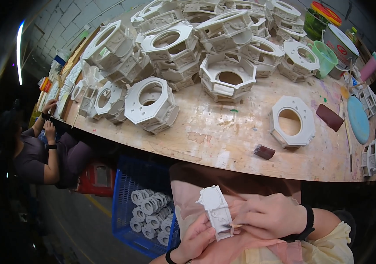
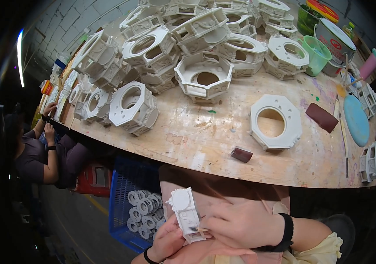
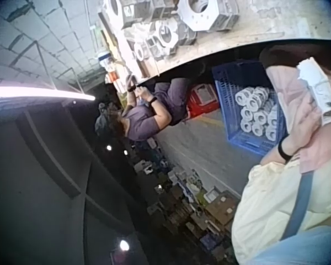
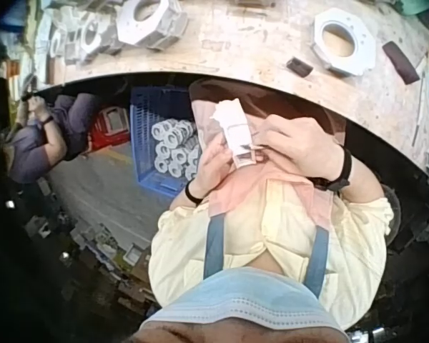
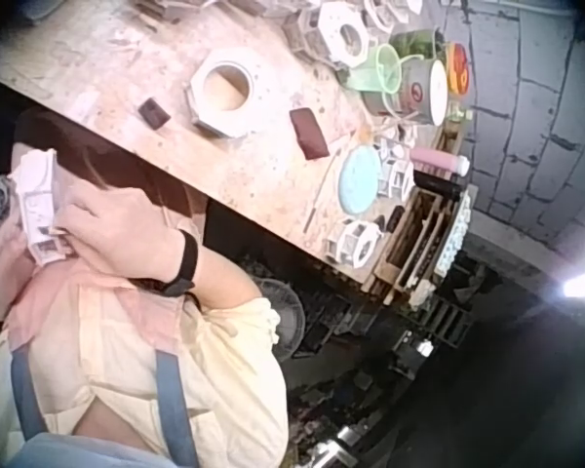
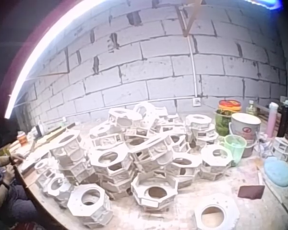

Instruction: Cleaning and scraping excess material from molded white plastic octagonal components using a small hand tool.

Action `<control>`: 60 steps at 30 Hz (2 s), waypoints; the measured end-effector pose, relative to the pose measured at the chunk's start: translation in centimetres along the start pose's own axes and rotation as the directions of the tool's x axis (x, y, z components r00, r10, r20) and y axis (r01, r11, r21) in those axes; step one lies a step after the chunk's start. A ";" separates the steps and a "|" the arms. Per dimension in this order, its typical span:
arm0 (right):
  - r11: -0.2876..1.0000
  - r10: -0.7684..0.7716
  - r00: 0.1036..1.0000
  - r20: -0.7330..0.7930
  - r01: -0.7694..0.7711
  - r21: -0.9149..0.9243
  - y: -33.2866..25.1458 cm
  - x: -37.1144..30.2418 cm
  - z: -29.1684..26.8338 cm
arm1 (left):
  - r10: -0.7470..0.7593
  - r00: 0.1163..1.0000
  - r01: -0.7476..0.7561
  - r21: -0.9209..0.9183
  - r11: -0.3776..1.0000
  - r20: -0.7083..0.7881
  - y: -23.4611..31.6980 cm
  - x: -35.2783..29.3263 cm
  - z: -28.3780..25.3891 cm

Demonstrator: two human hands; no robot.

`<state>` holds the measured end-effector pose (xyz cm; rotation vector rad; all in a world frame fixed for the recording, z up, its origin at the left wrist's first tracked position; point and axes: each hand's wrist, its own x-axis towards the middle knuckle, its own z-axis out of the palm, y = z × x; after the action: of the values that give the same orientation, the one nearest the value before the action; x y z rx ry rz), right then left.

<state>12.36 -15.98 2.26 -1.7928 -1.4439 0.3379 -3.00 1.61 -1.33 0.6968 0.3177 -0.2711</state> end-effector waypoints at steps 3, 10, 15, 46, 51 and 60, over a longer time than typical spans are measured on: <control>0.994 0.100 0.989 -0.111 -0.104 -0.038 0.4 -0.4 -0.2 | -0.025 1.000 0.025 -0.016 1.000 0.007 0.4 0.3 0.1; 0.949 0.253 0.881 -0.399 -0.305 -0.073 1.9 -1.4 -3.1 | -0.048 0.999 0.047 -0.083 0.995 -0.014 0.3 0.7 0.4; 0.873 0.396 0.749 -0.531 -0.486 -0.035 3.7 -4.0 -5.3 | -0.027 0.999 0.023 -0.069 0.997 -0.047 -0.1 1.0 0.4; 0.915 0.261 0.897 -0.357 -0.348 -0.204 1.6 0.8 -0.3 | 0.478 0.765 -0.434 0.205 0.878 -0.432 -0.6 -9.1 -12.7; 0.960 0.215 0.958 -0.189 -0.243 -0.141 1.0 3.1 1.2 | 0.579 0.313 -0.777 0.147 0.612 -0.753 -1.7 -16.0 -15.8; 0.945 0.181 0.983 -0.033 -0.165 0.284 -1.0 4.6 7.0 | 0.526 0.695 -0.655 -0.130 0.744 -0.491 -3.1 -8.8 -8.6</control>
<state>8.65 -8.84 -0.39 -1.6845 -1.1366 0.5473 -13.84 6.28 -6.06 0.5170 0.5166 0.5712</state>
